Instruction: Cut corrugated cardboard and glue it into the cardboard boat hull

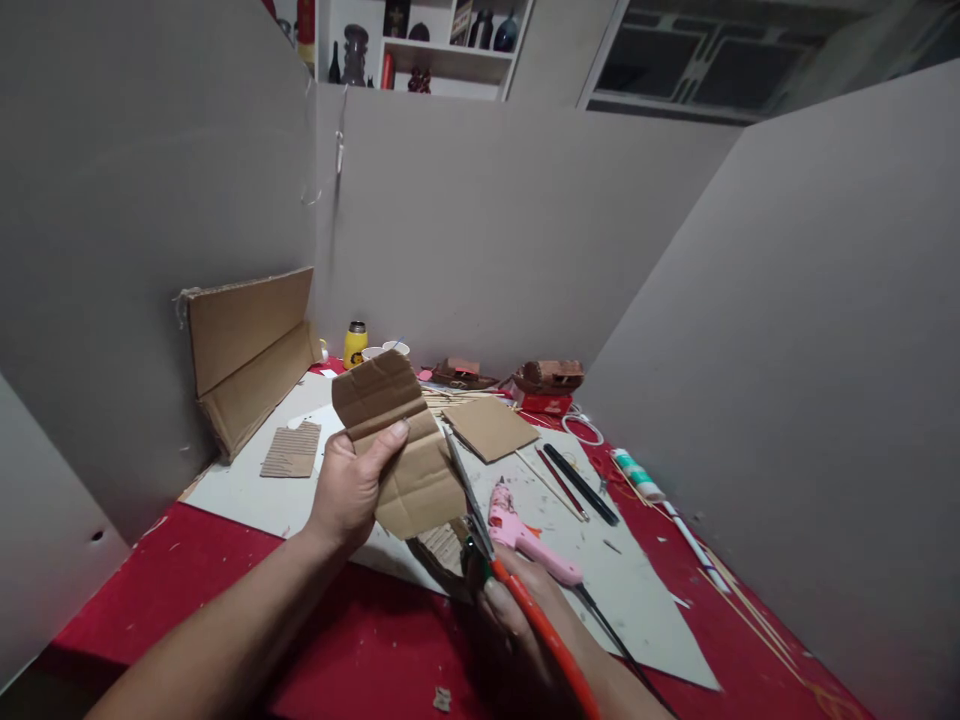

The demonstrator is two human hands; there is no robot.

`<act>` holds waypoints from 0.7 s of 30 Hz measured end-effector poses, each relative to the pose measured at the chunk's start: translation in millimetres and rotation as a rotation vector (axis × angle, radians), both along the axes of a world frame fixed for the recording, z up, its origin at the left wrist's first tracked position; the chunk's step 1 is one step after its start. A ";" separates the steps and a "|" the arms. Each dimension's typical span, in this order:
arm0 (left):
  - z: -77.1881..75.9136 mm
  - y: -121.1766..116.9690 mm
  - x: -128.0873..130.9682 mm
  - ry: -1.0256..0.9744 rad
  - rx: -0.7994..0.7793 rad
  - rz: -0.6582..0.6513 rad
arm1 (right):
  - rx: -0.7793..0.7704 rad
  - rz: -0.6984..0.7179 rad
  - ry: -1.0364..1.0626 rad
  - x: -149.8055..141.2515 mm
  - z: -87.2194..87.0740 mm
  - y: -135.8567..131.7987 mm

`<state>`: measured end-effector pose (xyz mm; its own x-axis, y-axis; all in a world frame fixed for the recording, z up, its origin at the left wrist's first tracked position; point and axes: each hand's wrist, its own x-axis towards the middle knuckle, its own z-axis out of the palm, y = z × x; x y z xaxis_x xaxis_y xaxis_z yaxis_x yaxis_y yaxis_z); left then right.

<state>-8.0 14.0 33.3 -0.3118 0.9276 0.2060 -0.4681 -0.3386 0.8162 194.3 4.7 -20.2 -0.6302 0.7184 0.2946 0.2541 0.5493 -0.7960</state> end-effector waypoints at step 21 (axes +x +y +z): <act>-3.1 -0.9 4.2 -0.004 -0.034 -0.040 | -0.020 -0.025 -0.029 4.1 5.0 1.1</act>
